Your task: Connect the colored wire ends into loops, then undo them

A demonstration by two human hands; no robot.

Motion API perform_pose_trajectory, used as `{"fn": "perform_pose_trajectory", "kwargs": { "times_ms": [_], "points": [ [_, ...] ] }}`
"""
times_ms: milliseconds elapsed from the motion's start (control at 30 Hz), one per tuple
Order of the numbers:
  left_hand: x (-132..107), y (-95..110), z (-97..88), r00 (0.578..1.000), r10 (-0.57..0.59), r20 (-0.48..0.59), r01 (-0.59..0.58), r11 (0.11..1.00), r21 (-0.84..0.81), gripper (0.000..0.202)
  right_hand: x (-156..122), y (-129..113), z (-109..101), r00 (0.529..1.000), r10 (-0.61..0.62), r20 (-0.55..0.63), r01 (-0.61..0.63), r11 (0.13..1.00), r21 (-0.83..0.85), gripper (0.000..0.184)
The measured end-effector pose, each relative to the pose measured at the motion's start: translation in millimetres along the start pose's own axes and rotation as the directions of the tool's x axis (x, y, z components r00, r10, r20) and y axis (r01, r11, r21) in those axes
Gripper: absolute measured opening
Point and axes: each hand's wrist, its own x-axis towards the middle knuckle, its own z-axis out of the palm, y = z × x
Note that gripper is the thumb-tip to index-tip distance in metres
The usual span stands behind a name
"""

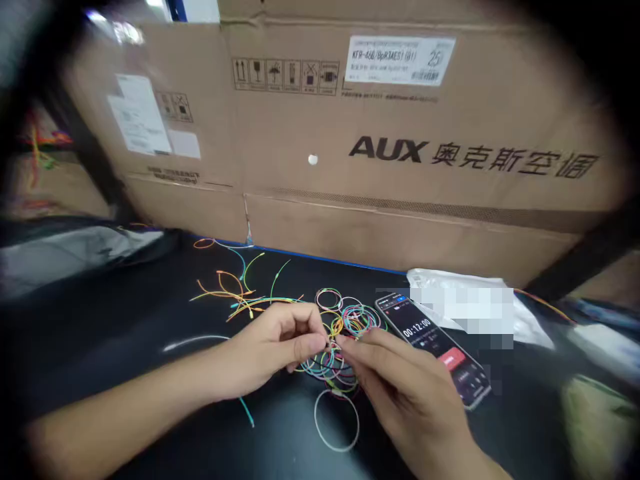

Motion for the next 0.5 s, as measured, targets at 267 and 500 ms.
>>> {"fn": "perform_pose_trajectory", "kwargs": {
  "times_ms": [267, 500],
  "points": [
    [-0.3, -3.0, -4.9, 0.998, 0.037, -0.056, -0.031, 0.993, 0.113, 0.025, -0.6, 2.4, -0.7, 0.998, -0.026, 0.051, 0.02, 0.995, 0.102, 0.05],
    [-2.1, -7.4, -4.4, 0.997, 0.026, -0.069, -0.007, 0.962, 0.272, 0.018, 3.9, 2.6, -5.0, 0.989, -0.054, 0.139, 0.044, 0.996, 0.078, 0.052]
  ]
}}
